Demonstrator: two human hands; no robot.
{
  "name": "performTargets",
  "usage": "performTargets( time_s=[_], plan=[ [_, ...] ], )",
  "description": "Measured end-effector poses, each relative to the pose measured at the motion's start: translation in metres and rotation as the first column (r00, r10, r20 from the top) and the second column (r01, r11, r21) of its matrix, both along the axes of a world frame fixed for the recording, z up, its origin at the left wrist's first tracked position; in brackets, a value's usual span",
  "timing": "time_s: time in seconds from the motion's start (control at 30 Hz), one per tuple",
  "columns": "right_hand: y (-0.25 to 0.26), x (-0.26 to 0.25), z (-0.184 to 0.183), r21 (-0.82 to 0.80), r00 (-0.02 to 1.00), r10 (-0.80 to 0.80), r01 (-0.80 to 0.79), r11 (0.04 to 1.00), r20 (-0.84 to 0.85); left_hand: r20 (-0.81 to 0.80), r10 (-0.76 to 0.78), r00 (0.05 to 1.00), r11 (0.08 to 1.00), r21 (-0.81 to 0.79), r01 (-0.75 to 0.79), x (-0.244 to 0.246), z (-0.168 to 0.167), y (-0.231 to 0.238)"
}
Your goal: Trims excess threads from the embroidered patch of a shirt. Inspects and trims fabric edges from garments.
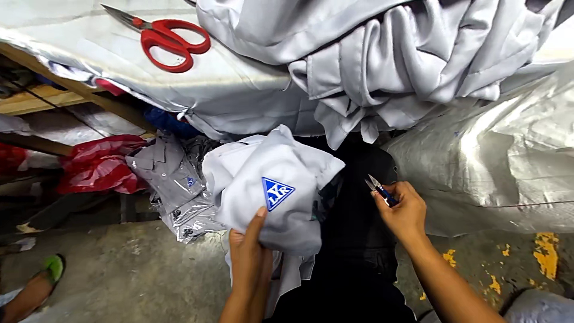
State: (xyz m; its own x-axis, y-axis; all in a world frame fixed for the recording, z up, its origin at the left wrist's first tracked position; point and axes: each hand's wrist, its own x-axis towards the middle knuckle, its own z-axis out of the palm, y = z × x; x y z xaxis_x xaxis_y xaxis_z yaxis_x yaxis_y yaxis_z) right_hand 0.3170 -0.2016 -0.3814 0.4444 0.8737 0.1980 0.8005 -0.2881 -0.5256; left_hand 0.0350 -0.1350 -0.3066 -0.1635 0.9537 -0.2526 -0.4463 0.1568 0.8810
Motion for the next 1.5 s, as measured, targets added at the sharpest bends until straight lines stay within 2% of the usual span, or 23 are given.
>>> performTargets(
  time_s=[0.17,0.3,0.37,0.43,0.53,0.6,0.7,0.77,0.8,0.83,0.87,0.93,1.0,1.1,1.17,1.2,1.23,1.27,1.3,1.33,1.37,1.43,1.5],
  plan=[
    [-0.011,0.006,-0.035,-0.149,0.994,-0.110,0.111,0.983,0.020,0.047,0.068,0.997,0.994,0.085,-0.072,-0.022,0.008,0.007],
    [-0.010,0.011,-0.028,-0.195,0.995,-0.096,0.097,0.976,0.017,0.075,0.136,0.988,0.974,0.173,-0.148,-0.038,0.022,0.008],
    [-0.003,0.005,-0.007,-0.087,1.000,-0.024,0.025,0.996,0.009,0.054,0.198,0.979,0.951,0.229,-0.205,-0.039,0.031,0.007],
    [0.014,-0.019,0.029,0.103,0.987,0.158,-0.153,0.983,-0.042,0.020,0.236,0.972,0.929,0.288,-0.232,-0.032,0.037,0.003],
    [0.037,-0.087,0.085,0.340,0.791,0.587,-0.512,0.789,-0.172,-0.043,0.082,0.996,0.924,0.377,-0.060,-0.021,0.037,-0.009],
    [0.053,-0.133,0.104,0.393,0.661,0.742,-0.655,0.645,-0.116,-0.235,-0.087,0.968,0.900,0.397,0.178,-0.022,0.033,-0.017],
    [0.082,-0.169,0.103,0.429,0.626,0.780,-0.703,0.567,-0.004,-0.670,-0.077,0.738,0.778,0.423,0.465,-0.043,0.031,-0.014],
    [0.095,-0.171,0.104,0.486,0.589,0.805,-0.683,0.545,-0.075,-0.784,0.052,0.618,0.754,0.437,0.491,-0.065,0.036,0.001],
    [0.098,-0.167,0.110,0.495,0.476,0.852,-0.698,0.517,-0.218,-0.787,0.078,0.612,0.752,0.450,0.482,-0.077,0.038,0.011],
    [0.100,-0.163,0.117,0.521,0.295,0.863,-0.701,0.487,-0.410,-0.753,0.082,0.653,0.762,0.469,0.445,-0.088,0.040,0.019],
    [0.102,-0.160,0.124,0.569,0.073,0.801,-0.666,0.482,-0.594,-0.675,0.040,0.737,0.767,0.494,0.410,-0.097,0.043,0.026],
    [0.106,-0.159,0.137,0.610,-0.301,0.541,-0.528,0.591,-0.785,-0.380,-0.185,0.906,0.741,0.552,0.383,-0.107,0.050,0.027],
    [0.118,-0.161,0.141,0.594,-0.479,0.380,-0.453,0.665,-0.791,-0.213,-0.411,0.887,0.633,0.633,0.445,-0.117,0.041,0.024],
    [0.134,-0.171,0.133,0.542,-0.575,0.240,-0.437,0.718,-0.782,-0.420,-0.416,0.807,0.566,0.575,0.591,-0.129,0.022,0.018],
    [0.139,-0.180,0.129,0.453,-0.546,0.140,-0.495,0.741,-0.826,-0.520,-0.263,0.812,0.667,0.510,0.543,-0.124,0.016,0.012],
    [0.141,-0.184,0.127,0.396,-0.463,0.129,-0.543,0.741,-0.877,-0.516,-0.185,0.836,0.733,0.495,0.467,-0.119,0.015,0.007],
    [0.142,-0.188,0.126,0.343,-0.290,0.203,-0.597,0.726,-0.935,-0.480,-0.101,0.871,0.810,0.469,0.352,-0.113,0.016,0.001],
    [0.143,-0.190,0.124,0.306,-0.025,0.383,-0.652,0.694,-0.923,-0.442,-0.023,0.897,0.863,0.444,0.241,-0.108,0.018,-0.003],
    [0.143,-0.189,0.120,0.296,0.253,0.593,-0.679,0.672,-0.765,-0.435,0.042,0.900,0.882,0.439,0.171,-0.105,0.020,-0.003],
    [0.141,-0.189,0.117,0.330,0.454,0.724,-0.675,0.660,-0.519,-0.452,0.116,0.884,0.877,0.464,0.123,-0.103,0.024,0.000],
    [0.139,-0.188,0.118,0.398,0.544,0.783,-0.675,0.621,-0.300,-0.491,0.199,0.848,0.855,0.509,0.094,-0.104,0.028,0.004],
    [0.125,-0.189,0.135,0.466,0.505,0.858,-0.740,0.485,-0.093,-0.626,0.335,0.704,0.815,0.567,0.117,-0.109,0.039,0.012],
    [0.107,-0.201,0.152,0.437,0.425,0.904,-0.822,0.366,0.042,-0.760,0.358,0.542,0.833,0.523,0.183,-0.113,0.052,0.009]
  ],
)
